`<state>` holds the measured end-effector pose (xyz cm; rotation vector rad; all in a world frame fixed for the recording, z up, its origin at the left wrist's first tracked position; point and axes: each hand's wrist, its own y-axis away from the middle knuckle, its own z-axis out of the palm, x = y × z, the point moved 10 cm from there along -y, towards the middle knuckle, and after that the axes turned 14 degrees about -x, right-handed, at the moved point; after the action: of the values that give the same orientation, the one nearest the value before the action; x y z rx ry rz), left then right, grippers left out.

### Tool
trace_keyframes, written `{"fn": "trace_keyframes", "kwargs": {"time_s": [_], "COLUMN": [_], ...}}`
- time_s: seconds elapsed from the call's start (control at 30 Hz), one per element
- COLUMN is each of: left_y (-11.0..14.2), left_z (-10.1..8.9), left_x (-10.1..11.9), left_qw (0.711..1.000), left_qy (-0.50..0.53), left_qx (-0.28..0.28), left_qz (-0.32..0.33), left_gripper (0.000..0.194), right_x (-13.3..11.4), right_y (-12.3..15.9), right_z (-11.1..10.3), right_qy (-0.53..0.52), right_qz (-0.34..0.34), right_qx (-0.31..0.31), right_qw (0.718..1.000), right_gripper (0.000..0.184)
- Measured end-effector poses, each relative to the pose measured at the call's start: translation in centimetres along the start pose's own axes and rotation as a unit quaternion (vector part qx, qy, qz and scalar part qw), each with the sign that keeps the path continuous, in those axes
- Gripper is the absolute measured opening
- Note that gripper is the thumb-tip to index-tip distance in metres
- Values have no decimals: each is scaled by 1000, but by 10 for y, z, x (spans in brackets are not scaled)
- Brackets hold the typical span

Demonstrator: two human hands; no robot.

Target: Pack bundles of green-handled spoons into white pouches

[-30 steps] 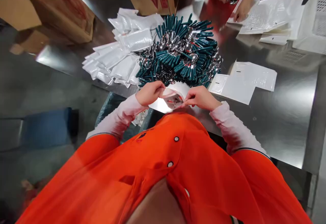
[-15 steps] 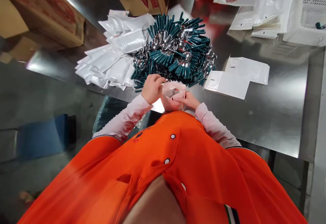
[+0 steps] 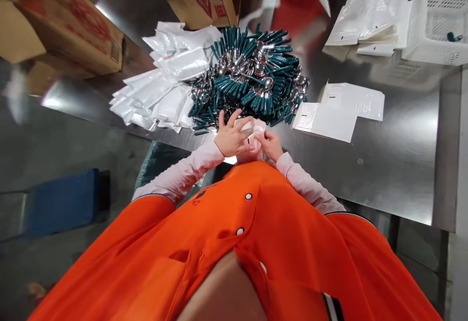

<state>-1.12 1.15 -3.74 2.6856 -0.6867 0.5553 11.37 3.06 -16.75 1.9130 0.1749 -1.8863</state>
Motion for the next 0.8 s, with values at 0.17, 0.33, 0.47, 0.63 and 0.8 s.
{"fn": "trace_keyframes", "kwargs": {"time_s": [0.17, 0.33, 0.47, 0.63, 0.8], "left_y": [-7, -18, -27, -11, 60], "left_z": [-12, -30, -27, -51, -62], "left_x": [-17, -13, -10, -79, -191], "left_qw": [999, 993, 987, 875, 627], "left_qy": [3, 15, 75, 410, 628], "left_qx": [29, 108, 142, 256, 443], "left_qz": [-37, -43, -22, -19, -130], "left_gripper": [34, 26, 19, 18, 21], "right_x": [-6, -12, -14, -16, -24], "right_y": [-7, -15, -17, -17, -16], "right_z": [8, 16, 24, 19, 15], "right_qy": [-14, -119, -142, -113, -20], "right_qz": [-16, -61, -71, -57, -36], "right_qx": [-25, -29, -63, -53, -60], "right_qw": [999, 991, 985, 991, 997], "right_gripper": [64, 54, 40, 51, 57]}}
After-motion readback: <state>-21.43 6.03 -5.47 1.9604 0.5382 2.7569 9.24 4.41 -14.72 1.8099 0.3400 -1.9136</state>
